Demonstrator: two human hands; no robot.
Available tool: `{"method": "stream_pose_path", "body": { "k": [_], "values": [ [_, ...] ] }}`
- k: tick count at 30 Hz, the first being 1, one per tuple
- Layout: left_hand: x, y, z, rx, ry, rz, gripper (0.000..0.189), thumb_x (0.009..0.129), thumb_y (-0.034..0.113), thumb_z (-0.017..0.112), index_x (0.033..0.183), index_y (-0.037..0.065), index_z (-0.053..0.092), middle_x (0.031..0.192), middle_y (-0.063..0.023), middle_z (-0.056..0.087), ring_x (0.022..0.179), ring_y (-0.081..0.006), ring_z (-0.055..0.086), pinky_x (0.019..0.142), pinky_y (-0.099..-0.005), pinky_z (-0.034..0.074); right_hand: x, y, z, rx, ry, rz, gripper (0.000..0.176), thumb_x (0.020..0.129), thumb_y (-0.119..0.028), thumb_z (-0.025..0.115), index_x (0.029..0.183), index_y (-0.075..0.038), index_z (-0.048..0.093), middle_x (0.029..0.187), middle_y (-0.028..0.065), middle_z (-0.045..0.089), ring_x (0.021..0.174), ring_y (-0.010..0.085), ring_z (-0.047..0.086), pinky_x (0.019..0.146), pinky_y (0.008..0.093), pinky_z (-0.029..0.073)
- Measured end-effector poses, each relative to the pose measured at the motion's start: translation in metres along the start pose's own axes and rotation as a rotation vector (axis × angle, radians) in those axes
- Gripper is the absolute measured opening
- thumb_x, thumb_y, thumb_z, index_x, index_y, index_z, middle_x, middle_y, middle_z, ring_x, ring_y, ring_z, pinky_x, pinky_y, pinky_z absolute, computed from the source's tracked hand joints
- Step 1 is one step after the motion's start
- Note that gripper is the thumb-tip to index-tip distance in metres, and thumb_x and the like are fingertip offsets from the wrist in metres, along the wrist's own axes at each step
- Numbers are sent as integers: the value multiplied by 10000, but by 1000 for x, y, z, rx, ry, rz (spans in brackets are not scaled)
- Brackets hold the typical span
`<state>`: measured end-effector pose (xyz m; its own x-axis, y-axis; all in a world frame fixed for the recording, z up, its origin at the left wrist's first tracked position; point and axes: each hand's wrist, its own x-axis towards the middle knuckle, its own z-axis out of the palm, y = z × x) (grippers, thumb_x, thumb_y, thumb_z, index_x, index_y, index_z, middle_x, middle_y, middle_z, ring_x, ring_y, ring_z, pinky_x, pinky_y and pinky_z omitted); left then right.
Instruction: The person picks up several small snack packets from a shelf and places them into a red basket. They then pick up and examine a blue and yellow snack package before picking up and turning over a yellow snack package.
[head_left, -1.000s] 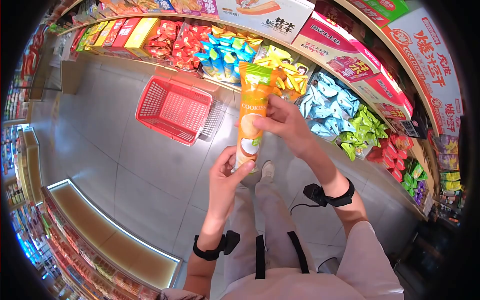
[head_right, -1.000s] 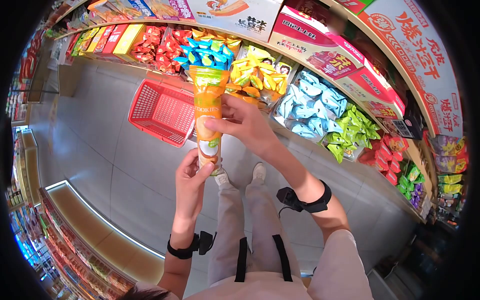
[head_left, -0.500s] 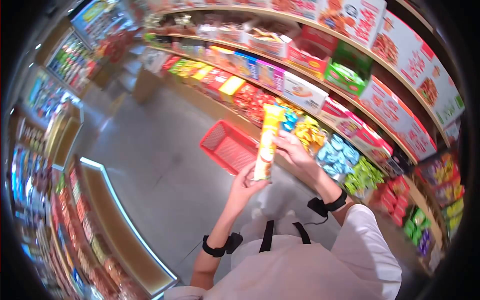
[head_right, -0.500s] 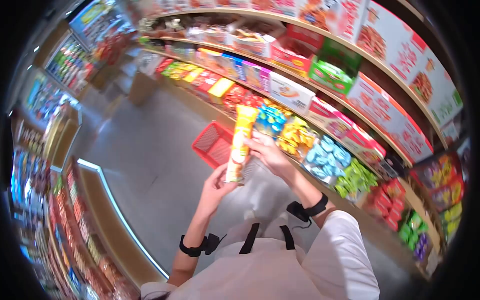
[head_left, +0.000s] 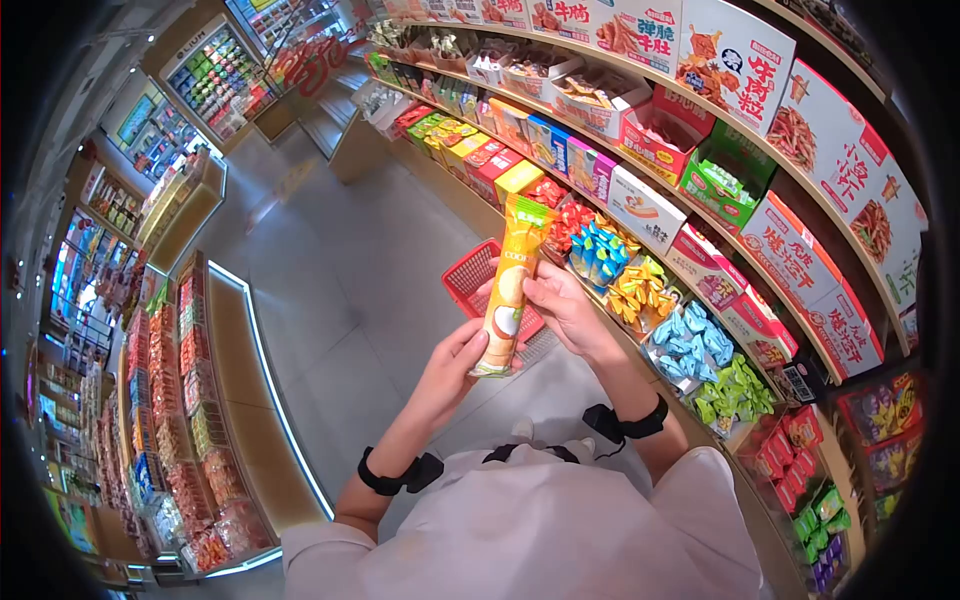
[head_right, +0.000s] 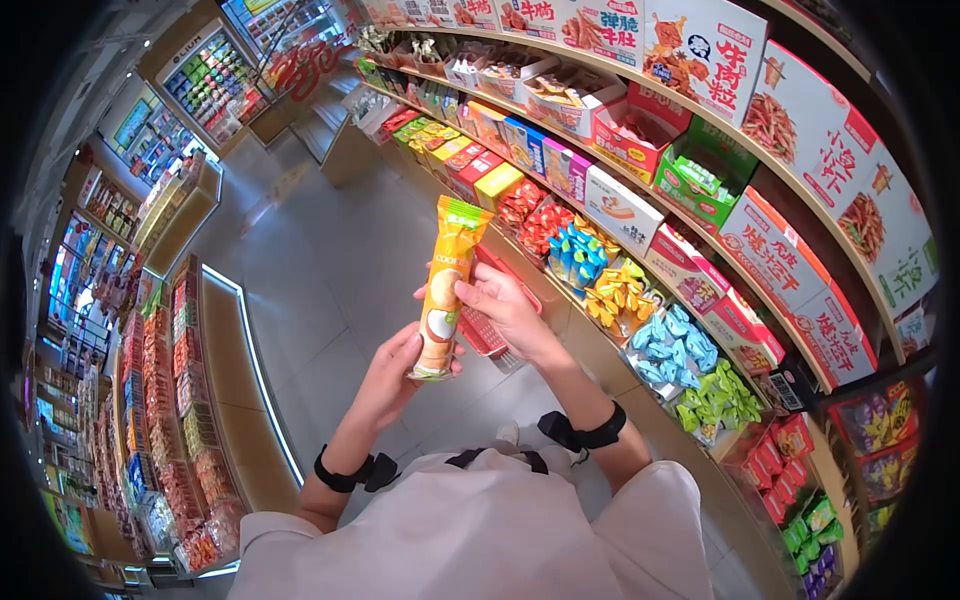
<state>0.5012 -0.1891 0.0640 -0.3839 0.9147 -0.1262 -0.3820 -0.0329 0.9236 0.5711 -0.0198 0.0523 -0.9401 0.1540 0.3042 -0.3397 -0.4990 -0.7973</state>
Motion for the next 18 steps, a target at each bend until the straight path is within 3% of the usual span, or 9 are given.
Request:
{"method": "stream_pose_path", "body": {
  "k": [3, 4, 7, 8, 9, 11, 18],
  "values": [
    [2, -1, 1, 84, 2, 7, 398, 912, 310, 459, 1157, -5, 452, 1008, -128, 582, 857, -187, 597, 788, -312, 474, -2, -1, -1, 0, -29, -18, 432, 906, -231, 489, 1245, 14, 380, 1114, 144, 553, 1008, 179, 546, 891, 314, 416],
    [2, -2, 0, 47, 43, 37, 363, 891, 242, 514, 1149, -6, 457, 1002, -119, 577, 862, -183, 590, 798, -300, 461, 0, 1, -1, -66, 28, -69, 433, 892, -206, 513, 1243, 9, 381, 1117, 133, 547, 1009, 177, 542, 890, 312, 416],
    [7, -10, 2, 488, 311, 401, 336, 836, 134, 590, 1118, -11, 479, 987, -95, 570, 879, -177, 580, 804, -286, 446, 4, 8, 3, -175, 157, -182, 459, 845, -135, 585, 1237, -5, 385, 1123, 106, 531, 1009, 168, 532, 884, 303, 421],
    [9, -5, 1, 828, 405, 591, 364, 745, 31, 656, 1074, -4, 506, 949, -87, 554, 873, -192, 564, 786, -282, 436, 5, 8, 9, -151, 177, -198, 475, 826, -112, 607, 1235, -9, 388, 1125, 99, 526, 1006, 163, 530, 880, 298, 424],
    [9, -1, 0, 944, 439, 665, 369, 728, 28, 666, 1062, 2, 512, 940, -90, 548, 871, -200, 558, 781, -286, 435, 5, 8, 13, -127, 196, -215, 493, 807, -90, 629, 1232, -13, 390, 1127, 91, 520, 1004, 158, 528, 876, 294, 428],
    [9, 5, -2, 1178, 505, 813, 379, 695, 21, 687, 1037, 13, 526, 921, -97, 536, 868, -217, 545, 773, -296, 433, 6, 9, 13, -96, 177, -85, 518, 778, -59, 653, 1221, 0, 392, 1097, 115, 547, 1007, 156, 537, 866, 285, 439],
    [9, 5, -9, 1150, 533, 870, 434, 661, 61, 726, 1036, 21, 512, 980, -120, 505, 893, -244, 514, 767, -314, 426, 10, 0, 18, -61, 67, -88, 432, 820, -44, 580, 1183, 38, 360, 1077, 196, 553, 1025, 243, 552, 900, 354, 443]
  ]
}}
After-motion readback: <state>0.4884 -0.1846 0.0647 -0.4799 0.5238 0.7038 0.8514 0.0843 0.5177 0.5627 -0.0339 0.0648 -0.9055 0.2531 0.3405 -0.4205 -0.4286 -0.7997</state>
